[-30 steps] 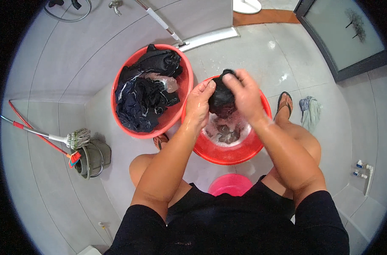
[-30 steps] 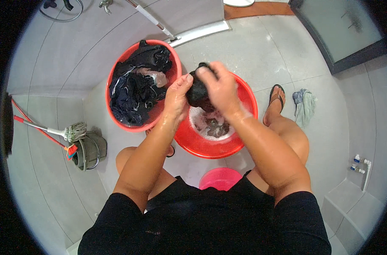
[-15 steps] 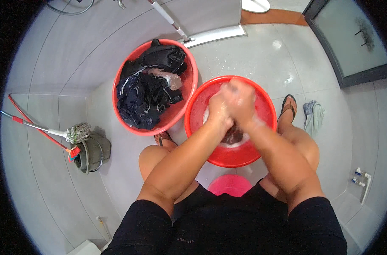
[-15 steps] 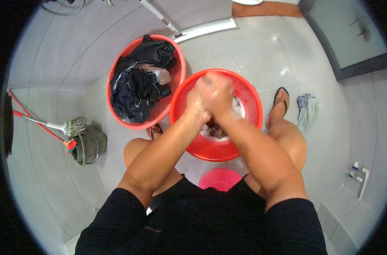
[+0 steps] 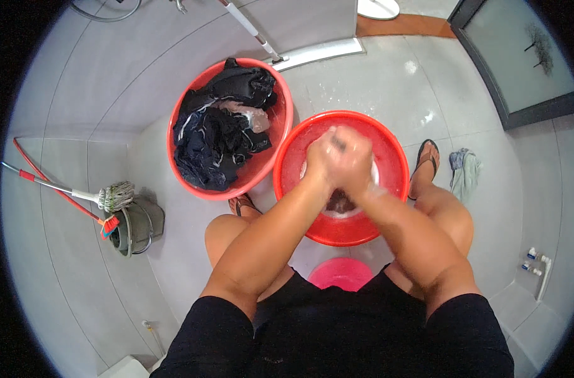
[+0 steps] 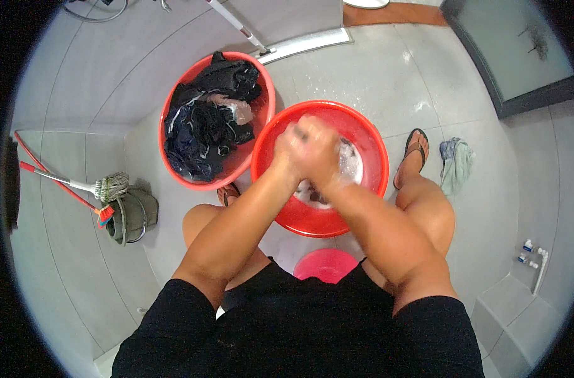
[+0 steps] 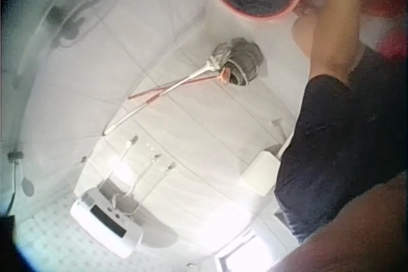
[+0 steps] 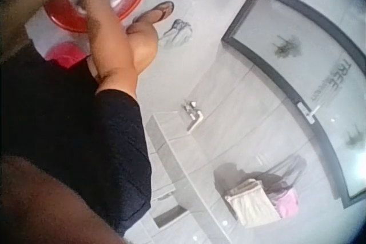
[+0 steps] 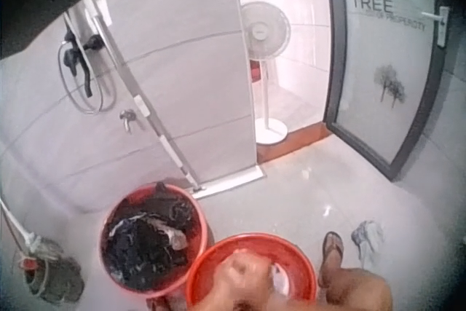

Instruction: The person washes dark clothing items by hand inside a red basin filled with soapy water, rubbing, squeezing, and wringing out individual pieces of fabric.

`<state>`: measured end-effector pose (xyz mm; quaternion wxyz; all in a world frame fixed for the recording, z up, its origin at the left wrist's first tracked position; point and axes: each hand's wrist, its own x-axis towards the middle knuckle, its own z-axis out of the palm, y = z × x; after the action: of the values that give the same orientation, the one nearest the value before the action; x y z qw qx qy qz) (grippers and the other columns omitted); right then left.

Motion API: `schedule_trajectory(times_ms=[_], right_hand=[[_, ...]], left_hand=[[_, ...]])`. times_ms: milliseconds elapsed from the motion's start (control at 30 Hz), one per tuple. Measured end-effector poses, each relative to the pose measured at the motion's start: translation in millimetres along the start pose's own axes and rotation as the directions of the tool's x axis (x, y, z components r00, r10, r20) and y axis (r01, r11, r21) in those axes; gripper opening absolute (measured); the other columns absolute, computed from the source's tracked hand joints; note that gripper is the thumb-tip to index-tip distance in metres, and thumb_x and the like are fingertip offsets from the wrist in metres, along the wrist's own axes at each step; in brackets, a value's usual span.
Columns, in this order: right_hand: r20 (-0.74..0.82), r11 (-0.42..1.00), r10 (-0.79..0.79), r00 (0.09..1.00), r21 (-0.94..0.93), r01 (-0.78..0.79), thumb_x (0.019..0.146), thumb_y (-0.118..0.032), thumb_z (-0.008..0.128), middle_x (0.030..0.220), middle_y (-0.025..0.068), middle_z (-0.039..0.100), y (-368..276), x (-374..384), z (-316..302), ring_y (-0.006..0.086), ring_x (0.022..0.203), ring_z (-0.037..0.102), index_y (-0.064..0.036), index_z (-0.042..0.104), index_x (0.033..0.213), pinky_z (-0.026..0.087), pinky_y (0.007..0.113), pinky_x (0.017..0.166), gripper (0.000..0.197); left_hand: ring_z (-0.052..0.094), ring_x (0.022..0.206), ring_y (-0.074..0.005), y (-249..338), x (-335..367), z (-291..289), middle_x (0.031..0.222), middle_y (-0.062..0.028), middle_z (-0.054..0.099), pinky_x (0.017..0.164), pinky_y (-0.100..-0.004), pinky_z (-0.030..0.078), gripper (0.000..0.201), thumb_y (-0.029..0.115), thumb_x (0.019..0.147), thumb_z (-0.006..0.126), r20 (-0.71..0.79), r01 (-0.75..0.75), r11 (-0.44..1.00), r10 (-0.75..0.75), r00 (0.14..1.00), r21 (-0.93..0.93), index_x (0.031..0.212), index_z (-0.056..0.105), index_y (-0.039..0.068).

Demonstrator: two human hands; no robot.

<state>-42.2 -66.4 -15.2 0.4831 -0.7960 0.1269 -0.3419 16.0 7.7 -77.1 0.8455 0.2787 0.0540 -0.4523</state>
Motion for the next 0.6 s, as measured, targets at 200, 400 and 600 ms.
schedule_trajectory(times_ms=[200, 400, 600], right_hand=[[0.045, 0.873, 0.487, 0.873, 0.01, -0.487, 0.09, -0.041, 0.065, 0.069, 0.0279, 0.058, 16.7, 37.0, -22.3, 0.0408, 0.062, 0.057, 0.0003, 0.066, 0.081, 0.048, 0.046, 0.065, 0.042], [0.086, 0.642, 0.64, 0.763, 0.487, -0.593, 0.093, -0.023, 0.066, 0.082, 0.0079, 0.072, 37.0, 36.6, -37.6, 0.016, 0.073, 0.065, 0.0007, 0.072, 0.083, 0.051, 0.034, 0.069, 0.026], [0.191, 0.981, -0.119, 0.974, 0.176, 0.085, 0.087, -0.017, 0.072, 0.078, 0.0153, 0.067, -52.8, -9.4, 4.7, 0.0174, 0.079, 0.063, -0.0009, 0.068, 0.08, 0.051, 0.035, 0.074, 0.018]], left_hand=[[0.067, 0.1, -0.0203, 37.7, -30.5, 76.8, 0.113, -0.0123, 0.068, 0.091, -0.0368, 0.054, 0.046, 0.029, 0.1, 0.063, -0.096, -0.064, 0.926, 0.107, 0.99, 0.373, 0.133, 0.056, -0.002], [0.064, 0.109, -0.0202, 40.9, -34.2, 60.3, 0.123, -0.0121, 0.066, 0.099, -0.035, 0.049, 0.058, 0.008, 0.096, 0.066, -0.219, -0.094, 0.899, 0.204, 0.954, 0.428, 0.147, 0.042, -0.004], [0.056, 0.07, -0.0122, 29.8, -24.4, 13.7, 0.081, -0.0003, 0.059, 0.058, -0.0315, 0.045, 0.015, 0.027, 0.1, 0.06, -0.208, 0.06, 0.98, -0.019, 0.978, 0.191, 0.09, 0.059, 0.015]])
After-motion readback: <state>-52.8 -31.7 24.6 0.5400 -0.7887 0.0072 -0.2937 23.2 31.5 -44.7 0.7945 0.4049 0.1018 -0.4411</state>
